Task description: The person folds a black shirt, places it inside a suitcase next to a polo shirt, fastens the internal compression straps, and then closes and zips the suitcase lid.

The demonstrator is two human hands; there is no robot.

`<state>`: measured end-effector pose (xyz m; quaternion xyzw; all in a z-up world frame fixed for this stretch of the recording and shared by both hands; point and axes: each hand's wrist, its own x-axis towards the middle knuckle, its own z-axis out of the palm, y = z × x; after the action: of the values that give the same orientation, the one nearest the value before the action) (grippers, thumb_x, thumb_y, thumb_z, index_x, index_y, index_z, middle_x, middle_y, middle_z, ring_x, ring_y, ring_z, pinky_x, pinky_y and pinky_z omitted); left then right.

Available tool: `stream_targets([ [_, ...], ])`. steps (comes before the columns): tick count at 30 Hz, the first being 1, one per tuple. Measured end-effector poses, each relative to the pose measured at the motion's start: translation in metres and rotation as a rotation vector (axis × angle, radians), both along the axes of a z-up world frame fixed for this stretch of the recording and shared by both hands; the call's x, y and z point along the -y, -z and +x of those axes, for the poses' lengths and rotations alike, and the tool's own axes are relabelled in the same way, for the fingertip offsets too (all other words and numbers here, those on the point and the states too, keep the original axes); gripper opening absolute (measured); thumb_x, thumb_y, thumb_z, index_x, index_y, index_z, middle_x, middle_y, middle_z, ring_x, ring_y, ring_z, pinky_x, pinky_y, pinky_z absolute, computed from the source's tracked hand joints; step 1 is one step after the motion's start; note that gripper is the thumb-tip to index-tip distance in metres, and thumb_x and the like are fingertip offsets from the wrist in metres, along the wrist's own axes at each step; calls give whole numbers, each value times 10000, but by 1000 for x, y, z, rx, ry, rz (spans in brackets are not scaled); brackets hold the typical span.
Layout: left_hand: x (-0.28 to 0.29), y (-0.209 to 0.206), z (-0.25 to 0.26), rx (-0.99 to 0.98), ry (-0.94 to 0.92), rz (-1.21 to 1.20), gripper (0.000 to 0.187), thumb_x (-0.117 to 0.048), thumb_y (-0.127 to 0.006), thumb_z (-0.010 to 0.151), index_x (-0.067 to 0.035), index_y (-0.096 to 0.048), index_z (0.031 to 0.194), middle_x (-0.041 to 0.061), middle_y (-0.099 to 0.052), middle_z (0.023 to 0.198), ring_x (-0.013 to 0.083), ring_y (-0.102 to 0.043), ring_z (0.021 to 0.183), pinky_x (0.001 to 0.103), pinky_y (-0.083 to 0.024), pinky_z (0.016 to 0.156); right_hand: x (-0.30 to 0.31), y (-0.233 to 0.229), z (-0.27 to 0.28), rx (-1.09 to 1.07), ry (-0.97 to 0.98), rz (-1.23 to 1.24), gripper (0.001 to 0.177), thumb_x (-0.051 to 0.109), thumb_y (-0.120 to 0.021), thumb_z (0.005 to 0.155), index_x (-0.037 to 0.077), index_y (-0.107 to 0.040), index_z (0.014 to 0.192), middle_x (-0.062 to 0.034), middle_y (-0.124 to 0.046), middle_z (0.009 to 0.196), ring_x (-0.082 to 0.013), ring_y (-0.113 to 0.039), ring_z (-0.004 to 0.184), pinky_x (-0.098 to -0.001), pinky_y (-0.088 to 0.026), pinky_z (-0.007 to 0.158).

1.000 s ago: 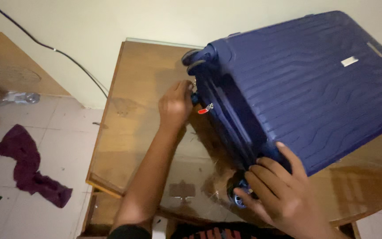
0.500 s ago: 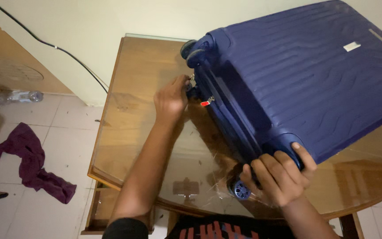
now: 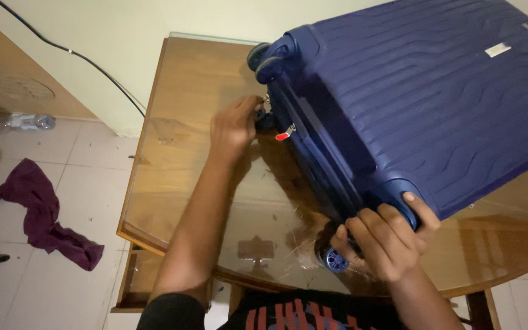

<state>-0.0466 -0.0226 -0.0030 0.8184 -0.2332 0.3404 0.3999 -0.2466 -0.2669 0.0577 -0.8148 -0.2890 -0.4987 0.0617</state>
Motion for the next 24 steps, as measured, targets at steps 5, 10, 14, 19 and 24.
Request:
stream_targets([
  [5,2,7,3,-29,-32,34,189,-21,-594,936,-127,-651,1082,80,-718,955,337,-697,842,451,-521,673,0,1,4,6,-18,-15,102,185,-746,773,122,-731,694,-33,-660,691,-198,-621,692,-493,-421,1019],
  [10,3,18,8,-66,-37,19,201,-31,-595,941,-136,-675,1092,80,-729,952,331,-703,842,434,-532,676,-3,-6,5,-30,-2,-21,107,185,-758,783,122,-726,703,-30,-671,702,-201,-627,706,-501,-420,1024],
  [14,8,26,12,-118,-41,-84,206,-39,-596,952,-125,-681,1118,85,-736,968,316,-717,862,413,-551,709,-4,-8,5,-27,-12,-41,110,184,-768,775,106,-732,706,-31,-665,689,-217,-623,694,-490,-431,1016],
  [19,13,29,4,-148,-88,-127,196,-50,-589,954,-124,-674,1114,80,-746,994,299,-728,900,412,-563,746,17,3,-8,-61,-56,-72,129,220,-770,810,95,-767,780,-45,-701,766,-220,-648,753,-505,-406,1050],
  [24,14,24,0,-161,-95,-141,238,-21,-568,933,-103,-677,1128,102,-749,1019,326,-719,912,420,-561,745,43,55,-17,49,72,-99,470,559,-597,991,152,-682,1210,-83,-635,1212,-253,-538,1197,-662,-230,1186],
])
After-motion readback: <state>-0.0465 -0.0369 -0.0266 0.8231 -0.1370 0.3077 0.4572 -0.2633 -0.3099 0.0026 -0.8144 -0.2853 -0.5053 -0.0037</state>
